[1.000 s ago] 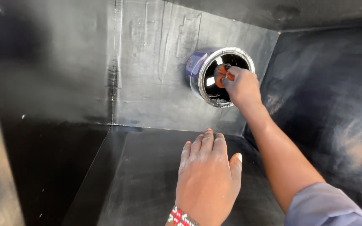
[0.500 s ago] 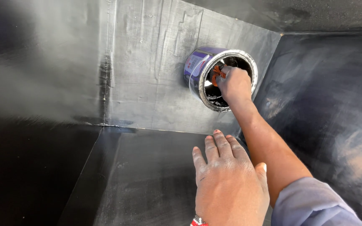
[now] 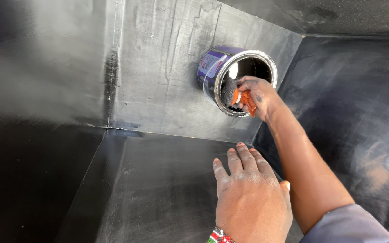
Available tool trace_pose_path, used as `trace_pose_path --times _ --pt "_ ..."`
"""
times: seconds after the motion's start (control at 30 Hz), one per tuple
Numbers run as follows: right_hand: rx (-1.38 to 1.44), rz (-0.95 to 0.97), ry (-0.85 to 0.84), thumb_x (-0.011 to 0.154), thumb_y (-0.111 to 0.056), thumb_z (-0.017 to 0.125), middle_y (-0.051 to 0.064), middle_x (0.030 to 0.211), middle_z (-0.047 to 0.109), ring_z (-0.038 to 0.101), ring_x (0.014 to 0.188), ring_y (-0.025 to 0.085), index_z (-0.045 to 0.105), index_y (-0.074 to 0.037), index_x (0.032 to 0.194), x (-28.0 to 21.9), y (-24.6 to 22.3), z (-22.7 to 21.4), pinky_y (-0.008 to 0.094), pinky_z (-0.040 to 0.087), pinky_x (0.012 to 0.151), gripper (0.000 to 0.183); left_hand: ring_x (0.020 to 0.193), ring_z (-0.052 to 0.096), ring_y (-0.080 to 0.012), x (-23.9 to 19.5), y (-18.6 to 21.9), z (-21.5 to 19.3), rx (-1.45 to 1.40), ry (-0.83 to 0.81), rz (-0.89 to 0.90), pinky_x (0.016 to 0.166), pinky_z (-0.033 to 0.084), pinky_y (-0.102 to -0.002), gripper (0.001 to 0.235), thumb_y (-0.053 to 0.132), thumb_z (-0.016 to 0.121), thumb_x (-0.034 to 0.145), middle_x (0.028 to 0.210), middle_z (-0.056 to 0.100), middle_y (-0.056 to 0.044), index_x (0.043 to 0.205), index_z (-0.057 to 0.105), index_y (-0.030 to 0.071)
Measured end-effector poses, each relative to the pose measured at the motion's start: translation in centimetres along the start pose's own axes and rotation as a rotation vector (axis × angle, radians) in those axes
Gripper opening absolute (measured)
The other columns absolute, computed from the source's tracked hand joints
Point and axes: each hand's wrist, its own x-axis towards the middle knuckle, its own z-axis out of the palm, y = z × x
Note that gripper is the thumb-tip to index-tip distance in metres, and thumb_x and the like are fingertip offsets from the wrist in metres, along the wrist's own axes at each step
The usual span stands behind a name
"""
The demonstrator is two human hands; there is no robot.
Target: The person paints the interior of a metal cabinet black using a paintbrush. They repeatedly dip the brush into a paint can and apply the paint to the corners and edges of the cabinet shelves.
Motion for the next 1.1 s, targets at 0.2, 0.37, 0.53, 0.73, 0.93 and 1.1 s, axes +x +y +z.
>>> trace_pose_path --times 0.2,0.37,0.53,0.73,0.93,1.1 --pt "-0.464 -0.01 -0.031 0.07 -0.014 0.047 0.008 0.049 0.035 0.03 0.041 0.017 0.042 -0.016 0.064 -1.7 -3.8 0.7 0.037 0.015 0.041 0.007 0.152 0.059 -0.0539 -0.4 -0.5 1.6 0.061 -0.131 0.034 0.118 0.043 -0.084 0.101 0.069 0.08 0.097 0.168 0.063 -0.038 0.161 0.066 -0.008" --pt "-0.493 0.161 0.096 0.084 -0.015 0.056 0.012 0.06 0.042 0.038 0.053 0.023 0.053 -0.014 0.073 -1.3 -4.0 1.8 0.038 0.025 0.052 0.012 0.145 0.065 -0.0506 0.1 -1.3 0.4 0.066 -0.115 0.04 0.113 0.049 -0.081 0.092 0.066 0.081 0.097 0.162 0.069 -0.037 0.155 0.073 -0.006" --pt "-0.485 0.333 -0.137 0.072 -0.005 0.062 0.004 0.054 0.05 0.042 0.044 0.013 0.055 -0.012 0.065 -11.4 -2.1 -5.4 0.027 0.029 0.044 0.012 0.132 0.074 -0.0417 0.2 -2.3 -2.2 0.064 -0.029 0.1 0.106 0.058 -0.07 0.082 0.058 0.077 0.099 0.153 0.077 -0.031 0.15 0.075 -0.005" --pt "-0.876 0.429 -0.147 0.102 -0.003 0.061 0.015 0.07 0.069 0.058 0.052 0.024 0.08 0.002 0.082 -27.4 0.2 -12.2 0.037 0.048 0.051 0.028 0.119 0.079 -0.0476 -0.4 -3.9 -0.2 -0.131 -0.233 0.157 0.096 0.065 -0.06 0.061 0.044 0.066 0.115 0.151 0.075 -0.03 0.151 0.071 -0.005" --pt "-1.456 0.401 -0.14 0.093 -0.014 0.062 0.011 0.059 0.054 0.052 0.055 0.029 0.055 -0.007 0.058 -18.7 17.9 -16.0 0.045 0.04 0.054 0.036 0.089 0.078 -0.0371 3.2 -3.4 5.0 0.153 -0.651 0.158 0.061 0.056 -0.055 0.022 0.02 0.066 0.096 0.101 0.08 -0.018 0.101 0.086 0.012" --pt "-1.578 0.372 0.009 0.072 -0.013 0.098 0.016 0.087 0.089 0.091 0.096 0.043 0.093 -0.013 0.084 3.8 27.3 -14.9 0.053 0.075 0.079 0.013 0.141 0.081 -0.0413 12.9 -12.2 13.7 0.19 -1.11 0.057 0.119 0.062 -0.063 0.064 0.052 0.056 0.112 0.143 0.088 -0.018 0.145 0.086 0.007"
